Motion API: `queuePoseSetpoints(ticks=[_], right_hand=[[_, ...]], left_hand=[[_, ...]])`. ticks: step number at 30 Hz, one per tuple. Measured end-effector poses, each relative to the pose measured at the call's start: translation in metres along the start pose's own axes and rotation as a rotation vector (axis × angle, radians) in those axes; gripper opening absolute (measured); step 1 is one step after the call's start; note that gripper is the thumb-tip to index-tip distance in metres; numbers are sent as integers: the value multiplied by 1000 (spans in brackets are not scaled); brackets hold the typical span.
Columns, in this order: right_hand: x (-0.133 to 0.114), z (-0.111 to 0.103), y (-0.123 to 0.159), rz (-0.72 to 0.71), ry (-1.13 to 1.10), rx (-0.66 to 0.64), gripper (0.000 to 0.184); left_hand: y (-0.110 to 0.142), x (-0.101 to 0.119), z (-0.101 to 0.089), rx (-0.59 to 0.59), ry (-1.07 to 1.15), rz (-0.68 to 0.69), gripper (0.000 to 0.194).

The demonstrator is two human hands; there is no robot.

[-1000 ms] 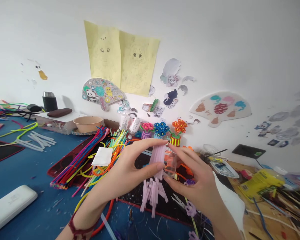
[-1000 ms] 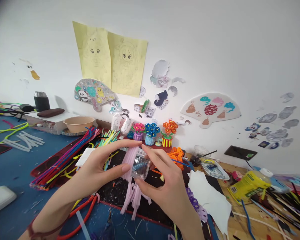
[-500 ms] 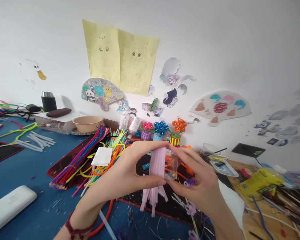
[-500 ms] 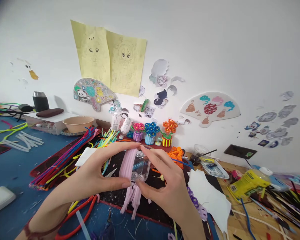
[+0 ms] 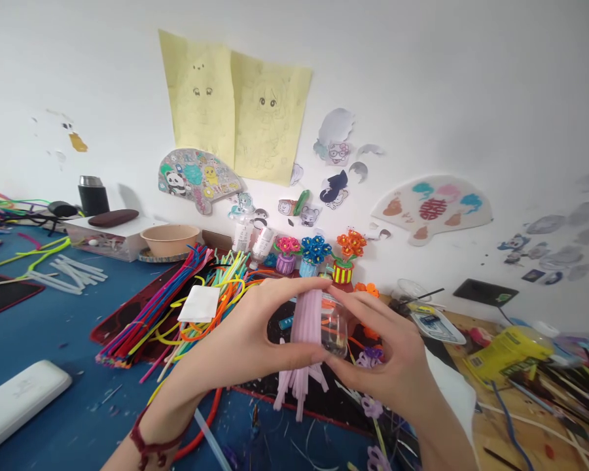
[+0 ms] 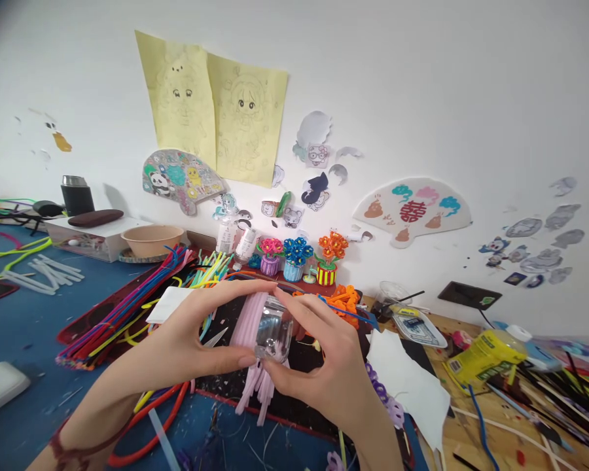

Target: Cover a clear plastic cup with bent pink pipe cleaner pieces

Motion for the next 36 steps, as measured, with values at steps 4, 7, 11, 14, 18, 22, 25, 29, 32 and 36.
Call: queuePoseSetpoints(ticks=[4,7,11,14,18,22,25,29,32,36], right_hand=[[-1,1,-1,-2,-30,-2,69],[-1,2,-2,-8,-38,-5,68],[5,2,1,-3,-111,-16,69],[14,3,5,67,-234,-52,67],[24,9,8,200,-464,-110,62],[32,20,10,259,-581,-77,61],[36,31,19,244,-554,-82,58],[40,44,44,246,-456,-57,55],[41,56,66,253,-379,-21,49],[43,73,88,230,-307,56,44]], left_hand=[[1,3,-2,-40,-76,35,72],[1,3,0,-52,-136,53,74],[2,5,1,-25,-164,56,72],[4,7,-2,-63,-116,25,81],[8,10,-5,-145,-33,10,95],[15,3,-1,-49,5,4,83],[26,-5,6,-71,6,-10,75],[44,-17,16,-91,70,-32,68],[55,-28,27,-50,123,-58,43],[67,-47,44,-6,111,-79,30]])
Point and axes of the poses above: each hand's wrist, its own y-axis away from the middle knuckle, its own z-axis out of the palm, x = y × z, the point moved 3 cm from there along -y, towards the middle knuckle, and after that the axes turned 6 degrees about x, right-handed, at the moved point
